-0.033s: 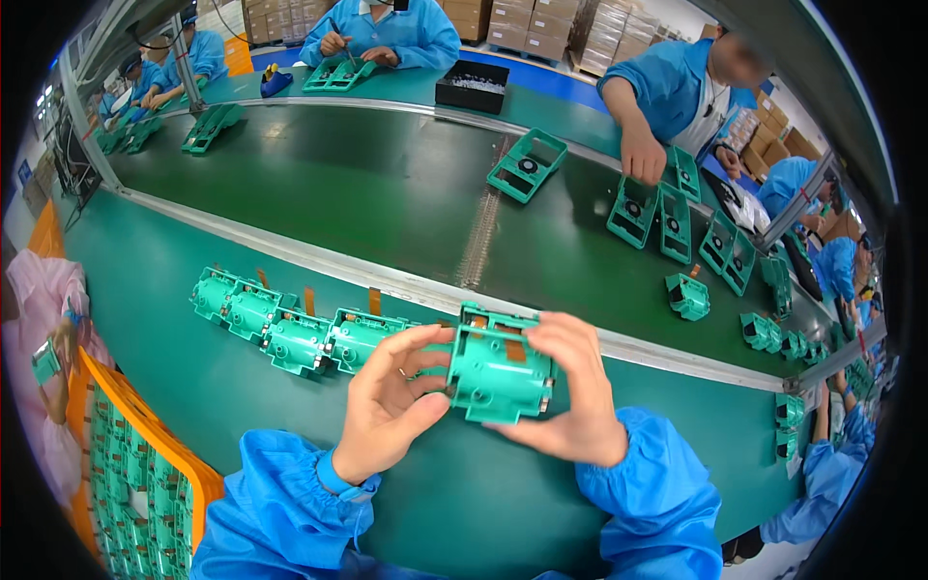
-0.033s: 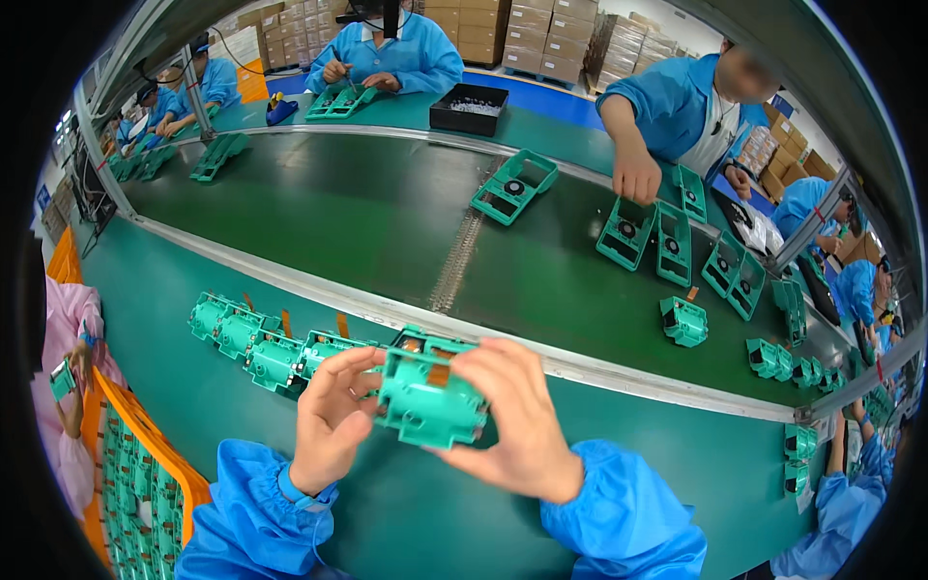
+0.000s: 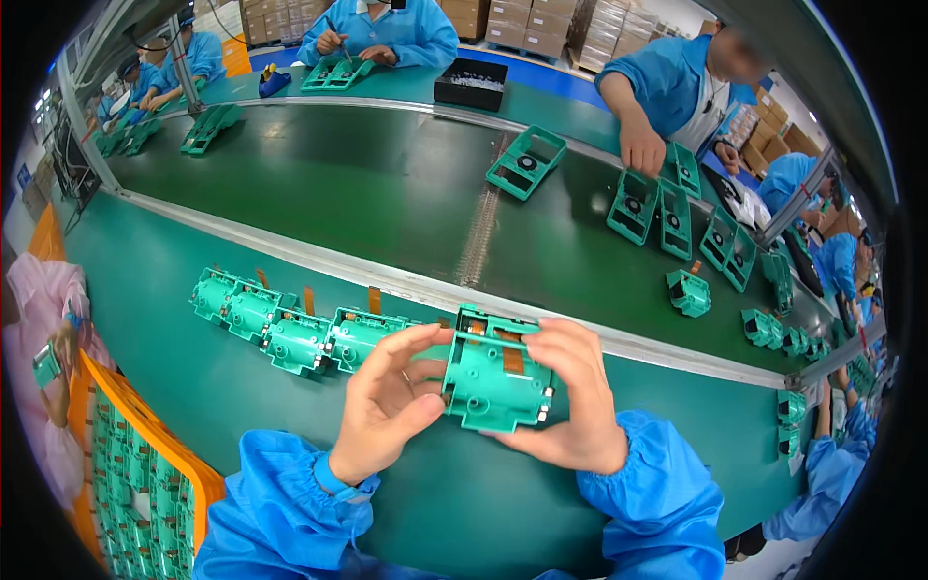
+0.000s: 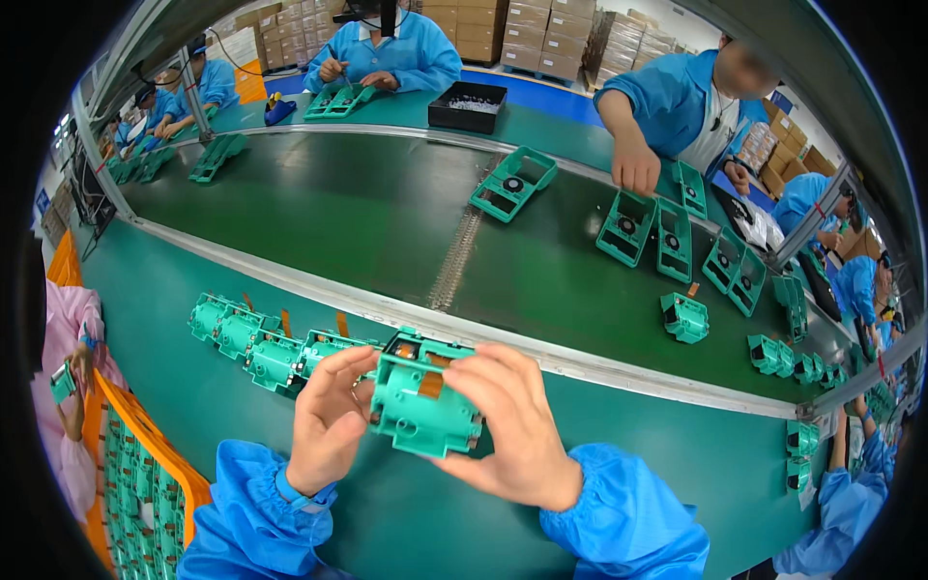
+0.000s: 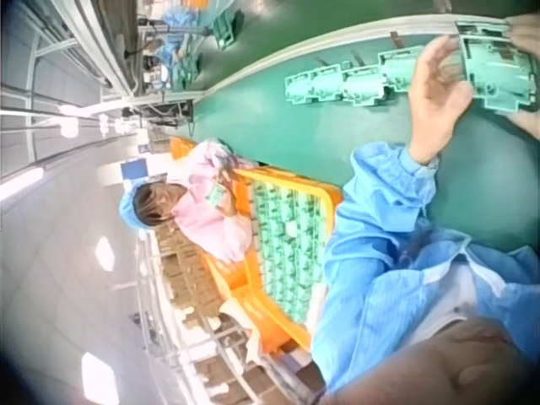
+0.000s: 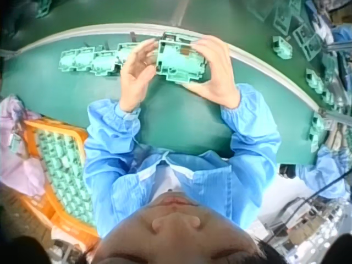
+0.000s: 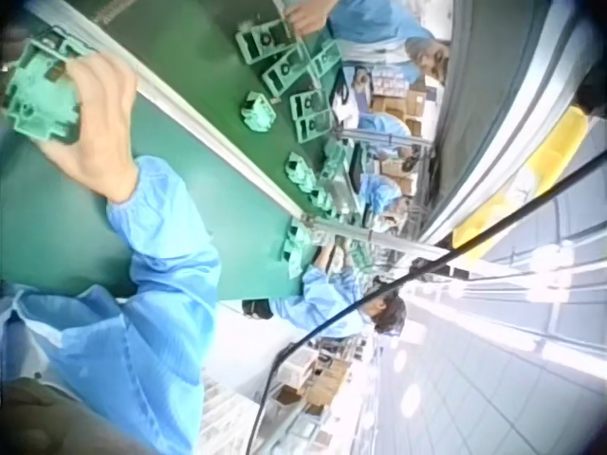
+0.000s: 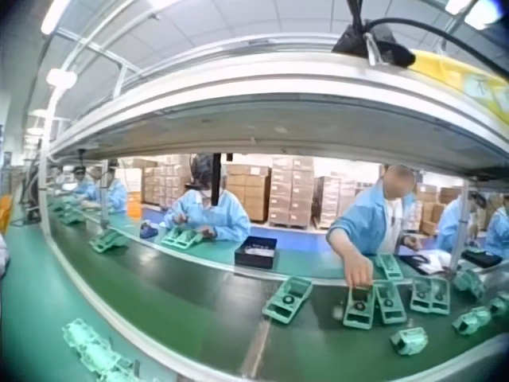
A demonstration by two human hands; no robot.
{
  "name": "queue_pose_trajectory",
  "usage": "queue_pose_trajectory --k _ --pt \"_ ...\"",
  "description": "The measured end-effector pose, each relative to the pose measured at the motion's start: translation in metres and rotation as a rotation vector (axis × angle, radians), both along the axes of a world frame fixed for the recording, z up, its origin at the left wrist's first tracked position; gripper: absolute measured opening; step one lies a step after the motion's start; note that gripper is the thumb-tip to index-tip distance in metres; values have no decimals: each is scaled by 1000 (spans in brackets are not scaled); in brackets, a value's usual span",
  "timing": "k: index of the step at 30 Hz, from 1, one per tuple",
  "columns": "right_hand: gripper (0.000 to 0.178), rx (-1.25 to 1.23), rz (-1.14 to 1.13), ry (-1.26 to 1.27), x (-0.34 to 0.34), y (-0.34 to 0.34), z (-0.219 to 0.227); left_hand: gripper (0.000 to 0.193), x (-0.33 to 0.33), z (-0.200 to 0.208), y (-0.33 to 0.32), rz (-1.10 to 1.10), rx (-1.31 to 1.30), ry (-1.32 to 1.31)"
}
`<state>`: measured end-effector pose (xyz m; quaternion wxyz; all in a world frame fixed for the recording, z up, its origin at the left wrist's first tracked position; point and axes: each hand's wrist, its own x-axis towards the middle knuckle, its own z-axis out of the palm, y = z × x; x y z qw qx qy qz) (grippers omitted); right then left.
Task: The person assembles plastic electronic housings by hand, fitting plastic components into them on a factory production line.
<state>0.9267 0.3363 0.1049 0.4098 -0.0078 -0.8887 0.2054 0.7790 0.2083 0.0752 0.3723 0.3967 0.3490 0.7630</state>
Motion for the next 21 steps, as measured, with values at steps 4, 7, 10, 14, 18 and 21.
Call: queue_pose_trajectory --k 4,7,10,14,18,21 --pt "75 -17 40 31 9 -3 -1 58 -1 5 -6 -142 -65 -93" --pt "76 -11 55 34 10 0 -4 60 3 4 -3 -190 -41 -101" --pt "74 -29 66 3 13 2 -5 61 6 6 -1 -194 -67 -116" --pt "77 -121 23 31 12 0 -7 60 9 4 0 -164 -66 -127" --pt "62 -1326 444 116 12 3 -20 60 10 1 1 -98 -27 -136" --pt "41 -1688 617 -50 18 5 -27 61 10 1 2 -95 -18 -145"
